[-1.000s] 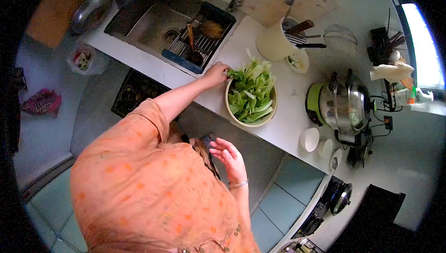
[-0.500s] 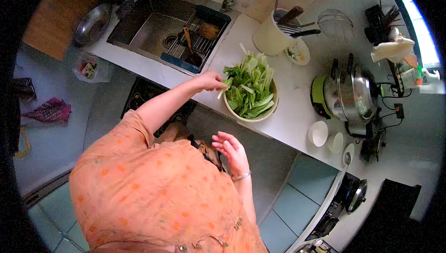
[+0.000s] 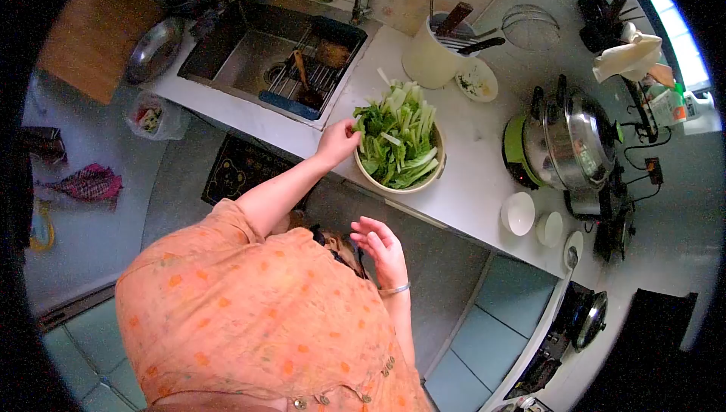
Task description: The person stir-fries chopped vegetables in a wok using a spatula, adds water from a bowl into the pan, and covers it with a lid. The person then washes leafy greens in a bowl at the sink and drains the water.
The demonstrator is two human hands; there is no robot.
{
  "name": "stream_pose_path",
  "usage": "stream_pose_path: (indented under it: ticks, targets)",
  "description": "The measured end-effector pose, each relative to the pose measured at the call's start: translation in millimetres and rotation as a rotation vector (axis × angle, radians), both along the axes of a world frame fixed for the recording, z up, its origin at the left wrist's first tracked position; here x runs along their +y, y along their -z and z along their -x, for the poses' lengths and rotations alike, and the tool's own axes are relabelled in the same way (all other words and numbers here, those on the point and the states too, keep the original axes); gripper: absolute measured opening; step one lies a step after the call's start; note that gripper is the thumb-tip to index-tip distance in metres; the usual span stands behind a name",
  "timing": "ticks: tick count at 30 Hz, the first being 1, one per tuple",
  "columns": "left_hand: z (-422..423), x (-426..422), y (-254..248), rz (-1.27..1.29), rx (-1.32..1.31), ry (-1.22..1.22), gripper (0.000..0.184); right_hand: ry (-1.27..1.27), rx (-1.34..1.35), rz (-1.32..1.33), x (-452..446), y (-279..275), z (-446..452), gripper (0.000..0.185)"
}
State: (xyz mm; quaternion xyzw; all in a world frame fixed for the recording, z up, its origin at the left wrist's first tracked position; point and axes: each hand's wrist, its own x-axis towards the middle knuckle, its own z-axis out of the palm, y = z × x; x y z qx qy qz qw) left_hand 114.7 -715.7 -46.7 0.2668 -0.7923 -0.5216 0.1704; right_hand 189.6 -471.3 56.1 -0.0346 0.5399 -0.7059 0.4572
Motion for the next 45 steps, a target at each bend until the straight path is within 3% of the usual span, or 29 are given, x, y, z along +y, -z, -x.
stream_pose_path:
  ticks: [1, 2, 6, 10, 11, 13, 15, 17, 19, 20, 24, 27, 32, 39, 41, 45]
  targets:
    - [-5, 1, -7, 0.148, -0.01, -0.082, 0.016, 0.009, -0.002, 0.0, 2, 1, 0, 0.032]
    - [-13, 3, -26, 0.158, -0.08, -0.013, 0.019, 0.005, 0.001, 0.006, 4, 1, 0, 0.032]
    - [-14, 7, -18, 0.353, -0.134, 0.133, 0.022, -0.008, -0.002, -0.015, 6, 0, 0, 0.032]
    - [-16, 0, -41, 0.348, -0.123, 0.055, 0.027, -0.008, -0.001, 0.001, 7, 1, 0, 0.032]
    - [-10, -7, -37, 0.228, -0.116, 0.018, 0.028, -0.009, 0.002, 0.003, 7, 0, 0, 0.032]
    - [8, -26, -4, 0.107, -0.11, -0.017, 0.029, 0.002, 0.007, -0.015, 9, -2, -2, 0.032]
    - [33, -49, 54, 0.259, 0.187, -0.03, 0.045, 0.005, 0.003, -0.02, 10, -1, -3, 0.032]
    - [41, -53, 48, 0.269, 0.177, -0.063, 0.044, 0.01, -0.003, -0.031, 11, 0, -4, 0.032]
    - [48, -59, 36, -0.055, 0.086, 0.147, 0.034, 0.008, -0.004, -0.022, 13, 2, -5, 0.032]
    - [47, -57, 30, 0.004, 0.091, 0.115, 0.024, 0.012, -0.003, -0.025, 13, 1, -5, 0.032]
    - [38, -49, 4, -0.034, 0.105, 0.088, 0.019, 0.03, -0.011, -0.011, 14, 2, -8, 0.032]
    - [11, -26, -35, 0.155, -0.04, 0.048, 0.02, 0.036, -0.019, -0.007, 15, 5, -7, 0.032]
    - [13, -14, -16, 0.339, -0.112, 0.055, 0.022, 0.048, -0.02, -0.006, 13, 2, -5, 0.032]
    - [24, -3, 10, 0.373, -0.128, -0.04, 0.028, 0.035, -0.013, -0.042, 16, 1, -1, 0.032]
    - [25, -2, 24, 0.345, 0.086, -0.139, 0.036, 0.059, -0.008, -0.046, 22, 5, 7, 0.031]
    - [24, 2, 33, 0.115, 0.189, -0.054, 0.04, 0.155, 0.148, -0.247, 41, 25, 53, 0.025]
